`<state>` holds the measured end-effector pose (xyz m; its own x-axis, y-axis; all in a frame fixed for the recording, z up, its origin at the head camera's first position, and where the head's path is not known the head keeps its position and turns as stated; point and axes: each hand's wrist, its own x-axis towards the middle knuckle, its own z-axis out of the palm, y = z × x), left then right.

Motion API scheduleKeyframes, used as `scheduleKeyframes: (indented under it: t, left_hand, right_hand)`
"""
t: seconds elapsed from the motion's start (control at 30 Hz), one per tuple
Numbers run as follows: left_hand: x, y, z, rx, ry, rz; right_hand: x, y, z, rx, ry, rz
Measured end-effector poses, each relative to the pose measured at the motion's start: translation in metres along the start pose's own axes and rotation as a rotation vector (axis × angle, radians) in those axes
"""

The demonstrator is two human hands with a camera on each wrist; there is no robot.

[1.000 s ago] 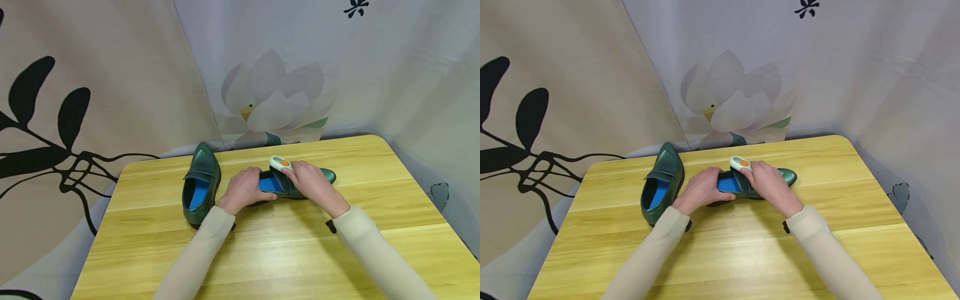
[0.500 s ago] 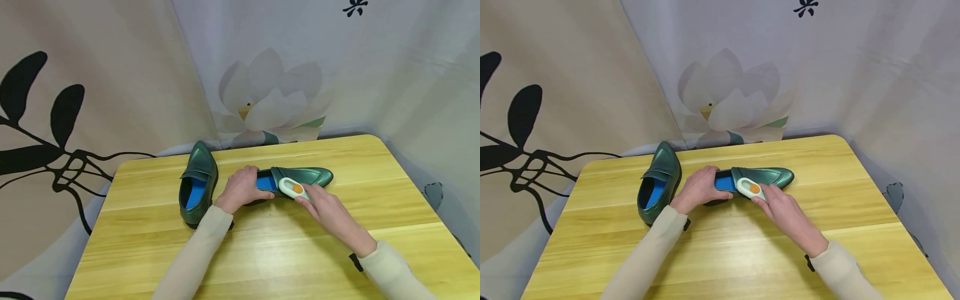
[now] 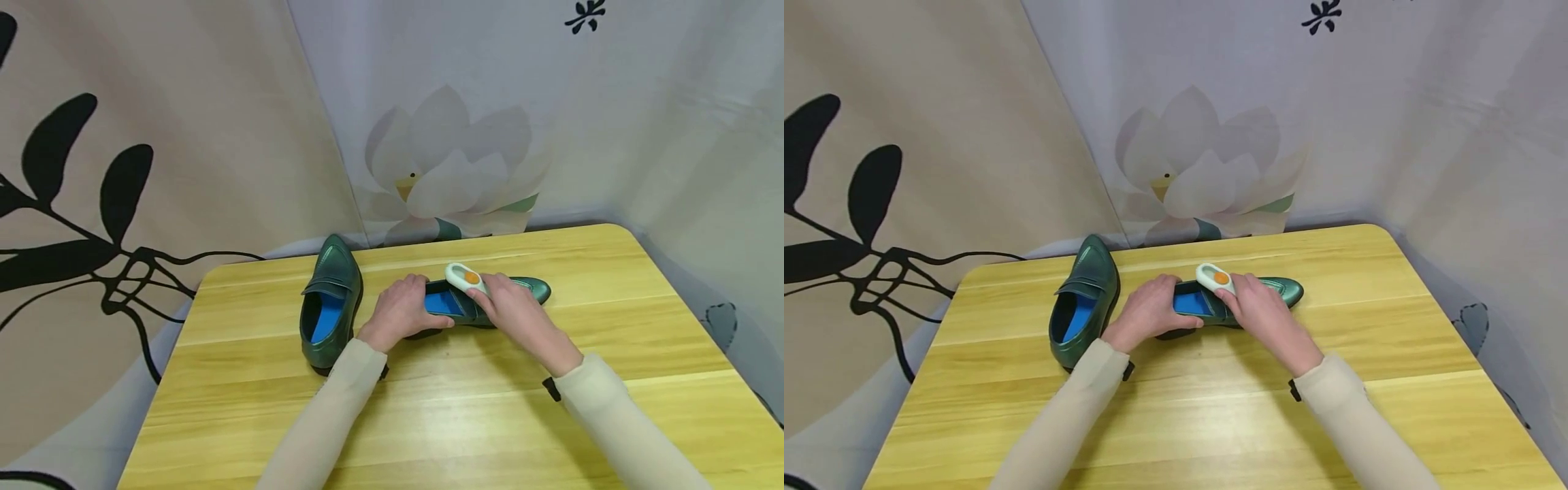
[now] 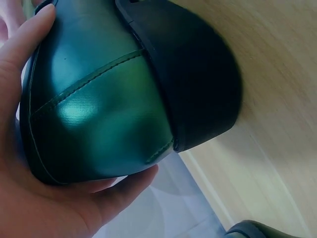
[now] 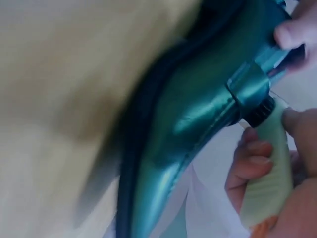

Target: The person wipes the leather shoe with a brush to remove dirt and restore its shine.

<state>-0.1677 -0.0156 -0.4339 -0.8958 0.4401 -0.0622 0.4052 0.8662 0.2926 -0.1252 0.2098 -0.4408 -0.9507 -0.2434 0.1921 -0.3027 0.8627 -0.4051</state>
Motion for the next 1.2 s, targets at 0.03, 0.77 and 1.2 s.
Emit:
scheduleKeyframes:
  t: [0.03,0.77,1.2]
  left_hand:
    - [0.000,0.000,0.000,0.001,0.004,-0.002]
    - [-0.004,-0.006,-0.003,0.005,0.011,0.005]
    - [0.001,-0.001,0.002,-0.007,-0.007,-0.008]
  right_hand:
    - [-0.007,0.001,0.001,0.004,0.013,-0.008]
    - [-0.047,0.017,-0.005,0.109,0.076,0.051]
    - [0.018,0.015,-0.017,0.038,-0.108,0.138]
